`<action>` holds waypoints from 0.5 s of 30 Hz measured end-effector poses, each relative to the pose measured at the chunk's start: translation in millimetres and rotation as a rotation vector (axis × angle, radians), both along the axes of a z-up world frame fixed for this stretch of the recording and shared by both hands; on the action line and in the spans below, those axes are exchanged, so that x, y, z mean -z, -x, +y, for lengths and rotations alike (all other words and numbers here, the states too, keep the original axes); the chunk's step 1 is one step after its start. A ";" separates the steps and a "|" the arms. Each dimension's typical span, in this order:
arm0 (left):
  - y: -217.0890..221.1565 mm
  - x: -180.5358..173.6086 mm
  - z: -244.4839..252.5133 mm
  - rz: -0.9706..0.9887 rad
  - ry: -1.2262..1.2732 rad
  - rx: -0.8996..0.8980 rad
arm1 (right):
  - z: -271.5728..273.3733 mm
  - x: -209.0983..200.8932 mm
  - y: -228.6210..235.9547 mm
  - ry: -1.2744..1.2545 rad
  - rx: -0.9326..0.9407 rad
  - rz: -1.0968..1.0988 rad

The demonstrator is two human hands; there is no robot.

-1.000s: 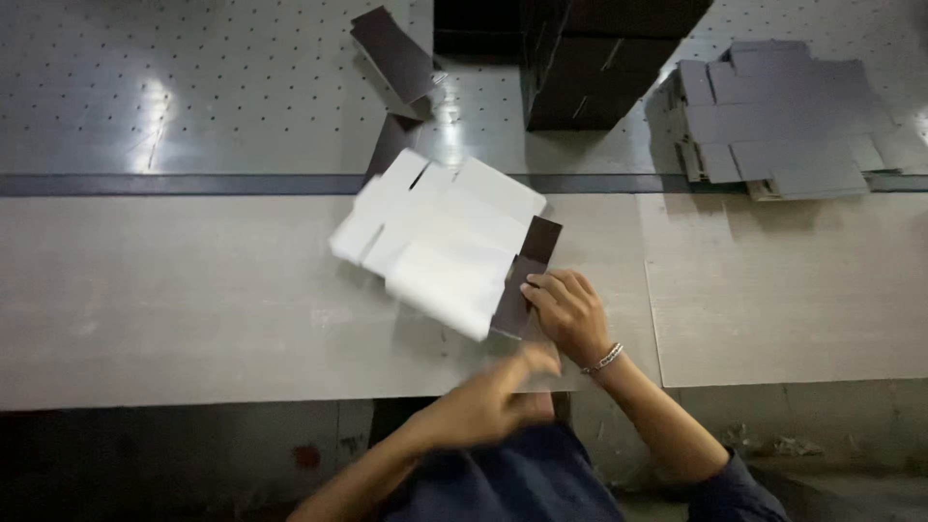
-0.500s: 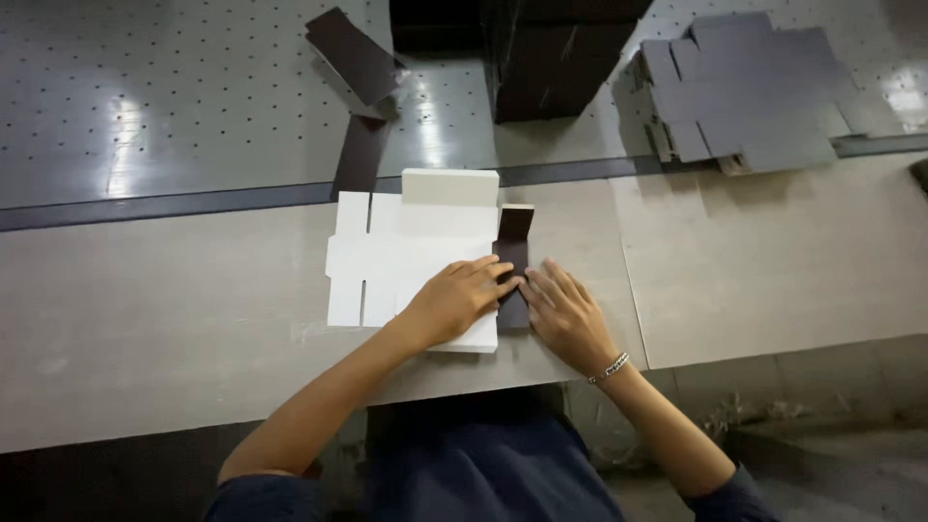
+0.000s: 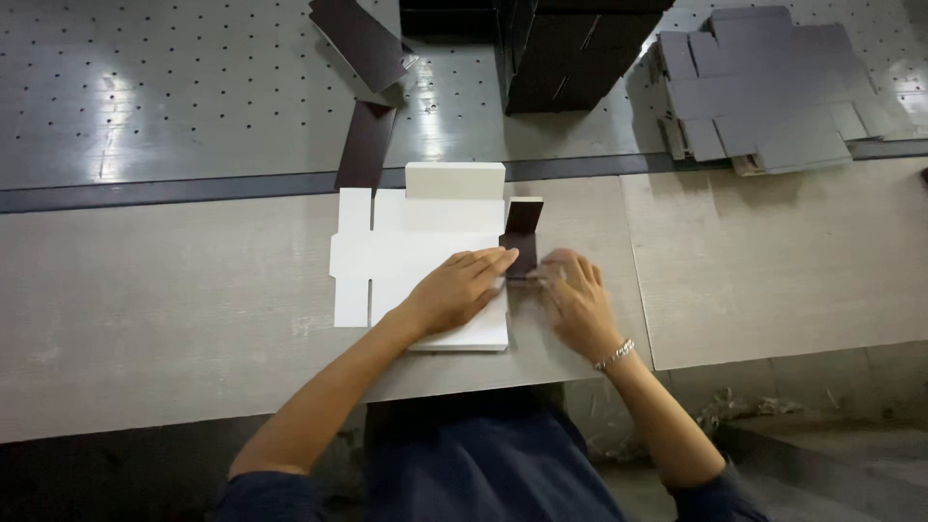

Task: The person assembles small rectangular boxes from flat cardboard sheets on a workbench. They fold the flaps along pre-scored lines, tuck tabs into slots to form the box shape, and place the finished boxes into a stack. The process is repeated with multiple sheets.

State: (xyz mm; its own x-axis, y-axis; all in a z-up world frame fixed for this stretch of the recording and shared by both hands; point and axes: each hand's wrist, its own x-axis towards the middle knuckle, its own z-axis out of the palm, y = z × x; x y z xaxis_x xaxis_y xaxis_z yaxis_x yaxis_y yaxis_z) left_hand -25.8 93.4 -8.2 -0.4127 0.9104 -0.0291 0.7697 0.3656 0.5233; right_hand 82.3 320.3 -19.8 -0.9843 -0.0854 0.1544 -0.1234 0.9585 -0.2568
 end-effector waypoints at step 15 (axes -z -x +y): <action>76.0 14.7 -91.1 0.363 -0.330 -0.647 | -11.6 10.6 40.5 0.246 0.299 0.134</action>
State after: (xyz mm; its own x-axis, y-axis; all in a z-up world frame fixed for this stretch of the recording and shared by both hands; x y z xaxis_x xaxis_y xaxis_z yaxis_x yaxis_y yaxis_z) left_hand -101.8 2.3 -23.0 -0.7923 0.4267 0.4360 0.6014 0.6666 0.4404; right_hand 41.7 308.6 -30.4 -0.9299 0.2572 0.2628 0.1039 0.8693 -0.4832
